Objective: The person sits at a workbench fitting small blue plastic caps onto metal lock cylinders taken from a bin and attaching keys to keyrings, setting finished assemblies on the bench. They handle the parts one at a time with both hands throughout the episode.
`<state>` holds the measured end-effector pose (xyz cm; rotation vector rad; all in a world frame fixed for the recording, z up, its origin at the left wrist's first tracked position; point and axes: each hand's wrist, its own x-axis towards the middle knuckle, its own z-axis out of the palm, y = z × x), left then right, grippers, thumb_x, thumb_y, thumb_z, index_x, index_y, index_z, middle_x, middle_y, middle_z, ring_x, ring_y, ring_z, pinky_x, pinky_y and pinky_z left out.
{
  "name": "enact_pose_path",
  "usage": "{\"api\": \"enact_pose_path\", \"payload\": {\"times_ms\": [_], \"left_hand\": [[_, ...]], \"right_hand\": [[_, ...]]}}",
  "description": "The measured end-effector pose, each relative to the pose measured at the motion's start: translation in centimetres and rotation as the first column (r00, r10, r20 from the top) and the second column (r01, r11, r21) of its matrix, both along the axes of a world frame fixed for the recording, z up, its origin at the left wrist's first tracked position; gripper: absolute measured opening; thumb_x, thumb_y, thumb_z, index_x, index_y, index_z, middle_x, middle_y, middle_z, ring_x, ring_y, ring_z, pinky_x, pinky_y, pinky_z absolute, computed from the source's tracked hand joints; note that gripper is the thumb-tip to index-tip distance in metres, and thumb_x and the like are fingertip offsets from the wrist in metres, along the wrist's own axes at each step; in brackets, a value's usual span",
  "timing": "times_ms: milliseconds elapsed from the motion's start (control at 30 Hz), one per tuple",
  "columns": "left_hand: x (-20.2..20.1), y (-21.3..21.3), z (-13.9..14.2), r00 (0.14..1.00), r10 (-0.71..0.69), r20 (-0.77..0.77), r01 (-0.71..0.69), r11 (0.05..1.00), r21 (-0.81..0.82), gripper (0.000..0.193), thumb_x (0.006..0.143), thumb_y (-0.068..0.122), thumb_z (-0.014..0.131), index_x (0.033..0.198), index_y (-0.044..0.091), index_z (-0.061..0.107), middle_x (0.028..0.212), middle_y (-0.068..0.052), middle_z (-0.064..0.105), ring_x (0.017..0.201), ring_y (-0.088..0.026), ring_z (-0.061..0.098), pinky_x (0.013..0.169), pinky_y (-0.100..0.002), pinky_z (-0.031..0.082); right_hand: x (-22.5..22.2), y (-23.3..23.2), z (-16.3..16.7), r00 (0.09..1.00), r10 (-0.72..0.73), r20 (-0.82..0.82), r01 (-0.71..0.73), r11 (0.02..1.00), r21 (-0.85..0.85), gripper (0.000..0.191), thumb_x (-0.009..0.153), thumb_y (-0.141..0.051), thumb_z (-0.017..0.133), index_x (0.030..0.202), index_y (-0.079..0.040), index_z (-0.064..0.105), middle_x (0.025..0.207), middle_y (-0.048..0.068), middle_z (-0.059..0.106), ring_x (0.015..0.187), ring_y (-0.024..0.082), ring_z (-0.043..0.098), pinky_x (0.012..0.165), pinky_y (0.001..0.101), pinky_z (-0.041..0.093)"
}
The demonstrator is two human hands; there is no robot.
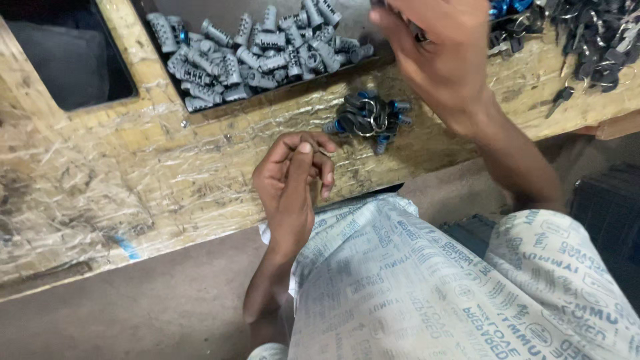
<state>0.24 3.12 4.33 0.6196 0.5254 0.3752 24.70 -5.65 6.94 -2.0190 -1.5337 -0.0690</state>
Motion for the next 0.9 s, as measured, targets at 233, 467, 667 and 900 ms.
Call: {"api": "enact_pose_path", "payload": {"times_ms": [233,467,667,900], "left_hand": [[0.4,-0.8,2.0,0.966,-0.18,0.187,0.229,0.93,-0.286,0.015,0.11,0.006,0.057,0.104,-0.007,0.061,0.093,-0.015,0.064,0.061,-0.01,0.05,0.049,-0.026,0.039],[1.2,-1.3,2.7,0.944,-0.324,0.06,0.329,0.916,-0.23,0.016,0.106,0.006,0.062,0.096,-0.007,0.064,0.083,-0.012,0.064,0.054,-0.008,0.047,0.044,-0.024,0.035],[1.0,-2.0,2.6,0.962,-0.267,-0.058,0.261,0.961,-0.093,0.014,0.103,0.006,0.068,0.096,-0.005,0.07,0.079,-0.007,0.064,0.054,-0.005,0.048,0.045,-0.022,0.032],[0.0,-2.9,2.9,0.967,-0.102,-0.234,0.216,0.815,0.537,0.01,0.106,0.007,0.074,0.101,-0.002,0.073,0.076,0.005,0.061,0.06,0.003,0.044,0.052,-0.016,0.03]], "right_hand": [[-9.6,-7.6,-0.4,0.391,0.157,-0.907,0.21,0.944,0.253,0.017,0.098,0.005,0.077,0.11,0.006,0.065,0.106,0.018,0.072,0.1,0.021,0.074,0.086,0.0295,0.063],[-10.9,-10.2,-1.0,0.612,0.047,-0.79,0.183,0.963,0.2,0.023,0.098,0.012,0.073,0.119,0.005,0.068,0.117,0.02,0.07,0.103,0.024,0.074,0.083,0.0279,0.063],[-11.3,-10.1,-1.3,0.573,0.076,-0.816,0.197,0.954,0.227,0.019,0.1,0.008,0.075,0.118,0.002,0.074,0.115,0.019,0.073,0.09,0.015,0.073,0.074,0.0217,0.062],[-11.9,-10.6,-1.3,0.68,0.085,-0.728,0.136,0.961,0.239,0.022,0.103,0.006,0.077,0.124,0.001,0.072,0.115,0.021,0.071,0.094,0.017,0.073,0.077,0.0219,0.063]]}}
